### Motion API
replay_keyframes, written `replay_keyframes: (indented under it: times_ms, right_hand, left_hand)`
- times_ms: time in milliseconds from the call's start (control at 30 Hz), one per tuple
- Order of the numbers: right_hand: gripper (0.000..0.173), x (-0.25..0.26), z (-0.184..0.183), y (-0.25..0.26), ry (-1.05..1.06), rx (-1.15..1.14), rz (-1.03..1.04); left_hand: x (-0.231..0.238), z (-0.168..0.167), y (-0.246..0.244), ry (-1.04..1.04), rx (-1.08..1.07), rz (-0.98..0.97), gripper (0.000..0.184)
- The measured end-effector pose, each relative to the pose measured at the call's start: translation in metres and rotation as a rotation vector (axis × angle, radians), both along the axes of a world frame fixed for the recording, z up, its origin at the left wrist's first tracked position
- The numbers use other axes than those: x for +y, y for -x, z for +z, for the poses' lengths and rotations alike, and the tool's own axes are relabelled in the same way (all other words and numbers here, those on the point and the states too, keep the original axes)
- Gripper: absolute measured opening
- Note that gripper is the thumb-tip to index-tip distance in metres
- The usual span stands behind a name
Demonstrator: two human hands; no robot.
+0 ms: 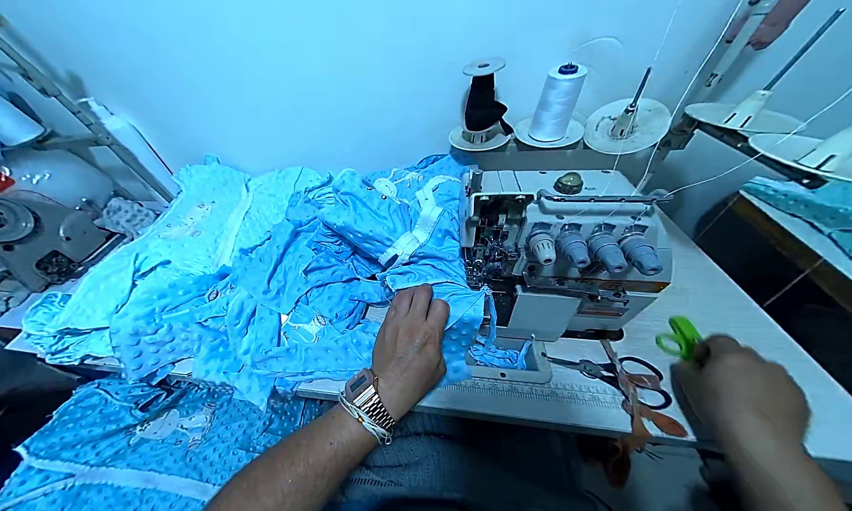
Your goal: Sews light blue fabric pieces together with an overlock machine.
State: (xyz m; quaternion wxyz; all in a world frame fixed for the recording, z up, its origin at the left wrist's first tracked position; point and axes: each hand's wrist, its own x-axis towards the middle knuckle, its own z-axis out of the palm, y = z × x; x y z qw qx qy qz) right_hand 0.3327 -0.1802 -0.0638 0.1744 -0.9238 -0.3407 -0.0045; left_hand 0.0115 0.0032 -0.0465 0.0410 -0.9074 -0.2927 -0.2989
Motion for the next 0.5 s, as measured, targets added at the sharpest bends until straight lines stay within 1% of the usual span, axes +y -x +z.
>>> replay_keyframes:
  times_ms: [100,133,200,233,267,300,333,367,400,433,467,500]
  right_hand:
    - [0.028,-0.07,-0.011,0.059,-0.132,-0.015,0.213]
    - [0.025,-0.085,-0.02,0.082,-0.216,-0.037,0.306]
    - [0.015,-0.098,-0.054,0.126,-0.375,-0.051,0.544]
    - [0.013,-0.099,-0.079,0.144,-0.376,-0.004,0.658]
    - [0.018,-0.1,-0.107,0.16,-0.317,0.076,0.754]
    - [0.025,-0.1,-0.132,0.173,-0.19,0.17,0.826]
    - [0.034,-0.098,-0.149,0.18,-0.041,0.252,0.873]
    - [0.037,-0.092,-0.154,0.182,0.037,0.273,0.891]
    - [0.035,-0.084,-0.147,0.18,0.059,0.305,0.887]
    - [0.03,-0.077,-0.132,0.175,0.028,0.364,0.874]
    - [0.025,-0.07,-0.117,0.171,-0.082,0.379,0.851]
    - [0.024,-0.058,-0.102,0.166,-0.249,0.326,0.819]
  left_hand:
    - [0.0,0.003,0.011,0.062,0.003,-0.027,0.011]
    - [0.0,0.004,0.014,0.075,-0.005,-0.045,0.008]
    - [-0.002,0.01,0.02,0.108,-0.014,-0.065,0.013]
    - [-0.005,0.013,0.023,0.11,-0.017,-0.07,0.016]
    - [-0.009,0.017,0.025,0.105,-0.018,-0.073,0.018]
    - [-0.015,0.02,0.027,0.093,-0.019,-0.07,0.02]
    - [-0.02,0.022,0.029,0.078,-0.021,-0.066,0.021]
    - [-0.024,0.024,0.031,0.067,-0.022,-0.061,0.02]
    - [-0.028,0.024,0.032,0.056,-0.029,-0.052,0.019]
    - [-0.032,0.023,0.035,0.062,-0.034,-0.047,0.018]
    - [-0.035,0.022,0.037,0.072,-0.042,-0.046,0.017]
    - [-0.036,0.021,0.037,0.078,-0.059,-0.048,0.018]
